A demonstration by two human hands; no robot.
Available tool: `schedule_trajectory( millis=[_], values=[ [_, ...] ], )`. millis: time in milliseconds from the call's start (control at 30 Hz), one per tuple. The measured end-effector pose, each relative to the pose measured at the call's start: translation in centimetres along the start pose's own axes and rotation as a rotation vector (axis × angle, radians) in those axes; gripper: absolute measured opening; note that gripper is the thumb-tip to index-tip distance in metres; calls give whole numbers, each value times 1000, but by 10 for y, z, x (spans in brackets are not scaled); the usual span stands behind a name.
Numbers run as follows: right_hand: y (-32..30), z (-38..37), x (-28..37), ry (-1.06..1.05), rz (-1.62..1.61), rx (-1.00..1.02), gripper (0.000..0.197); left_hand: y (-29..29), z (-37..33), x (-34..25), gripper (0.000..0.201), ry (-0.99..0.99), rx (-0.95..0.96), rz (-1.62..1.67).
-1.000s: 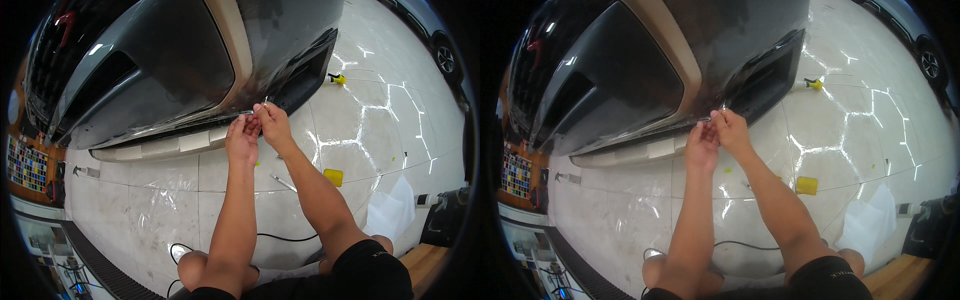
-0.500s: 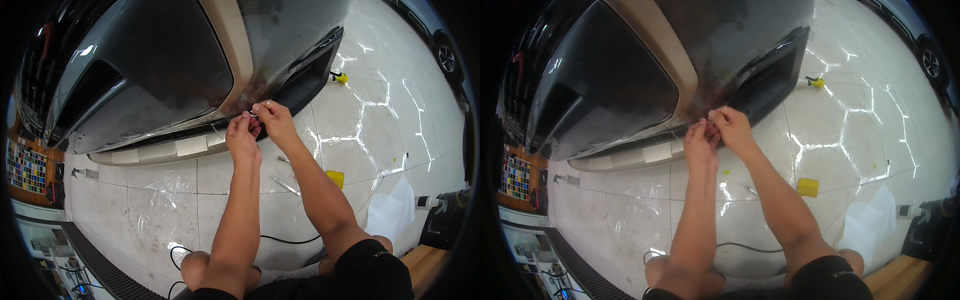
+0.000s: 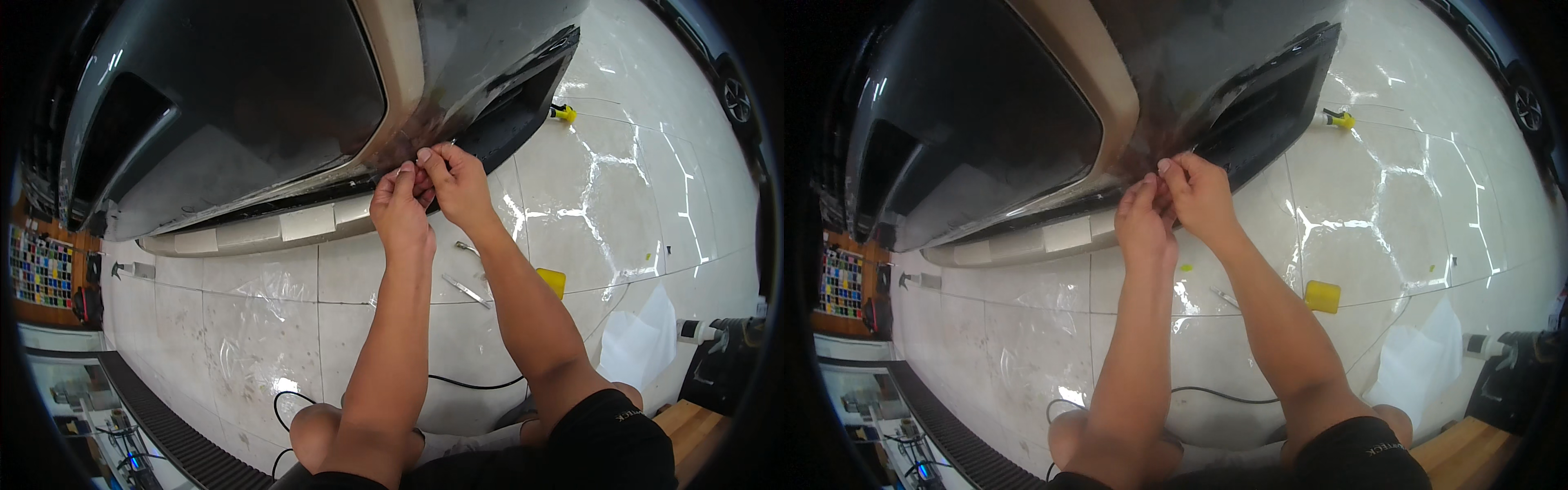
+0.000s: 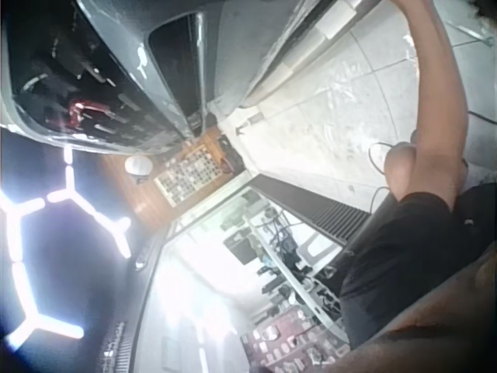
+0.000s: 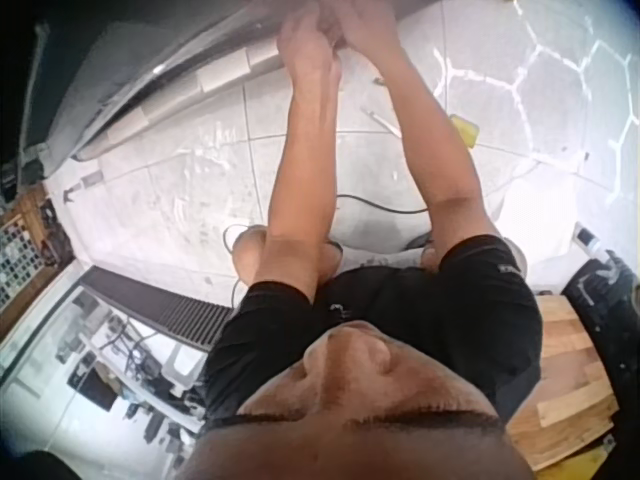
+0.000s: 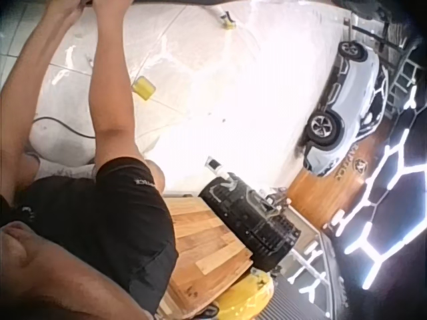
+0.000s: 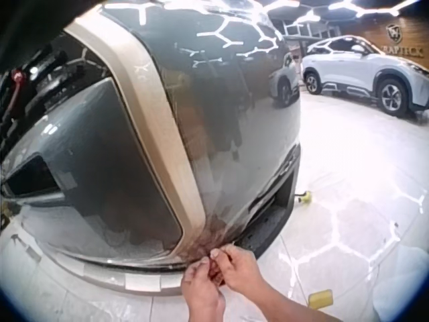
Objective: The person applies a transparent protective film to the front bumper and hood of a grey car. They use a yellow squeegee to smooth the film and a heat gun to warm the edges for better adhesion. The person also uses a knife to trim the film around the headlights and grille.
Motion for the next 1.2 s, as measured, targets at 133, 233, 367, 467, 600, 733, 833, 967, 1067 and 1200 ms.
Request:
schedule_trajectory(
  millis=[133, 233, 367, 467, 600, 733, 833, 967, 1067, 1200],
  values=[
    [-4, -1, 11, 47, 82, 28, 24, 1, -2, 1, 14, 21, -37, 4],
    [-23, 4, 8, 79, 199, 47, 24, 2, -2, 2, 15, 34, -91, -43],
    [-115, 30, -28, 485, 542, 313, 34, 0, -5, 6, 14, 51, -108, -112],
    [-247, 74, -98, 518, 1330, 593, 33, 15, 3, 6, 14, 54, -93, -122],
    [-267, 169, -113, 762, 1518, 272, 59, 6, -2, 9, 15, 102, -121, -133],
    [-275, 187, -117, 807, 1525, 252, 71, 6, -4, 6, 16, 63, -111, -70],
    [-318, 192, -131, 911, 1400, 245, 59, 8, -2, 5, 15, 33, -103, 49],
    [-384, 165, -147, 562, 1049, 68, 33, 31, 4, 5, 15, -44, -26, 164],
    [-217, 69, -44, 499, 148, -19, 30, 6, -4, 5, 14, 22, -90, 163],
    [-85, 18, 19, 272, 181, 123, 40, 11, -6, 9, 8, 29, -57, 159]
  ],
)
Point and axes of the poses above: each hand's wrist, its own z-axis away from the middle knuckle, its own y-axis out of the palm, x = y × z, the point moved 1 cm from there along -z, towards the middle knuckle, and after that the axes turned 13 degrees about -z, right-handed, at the moved point
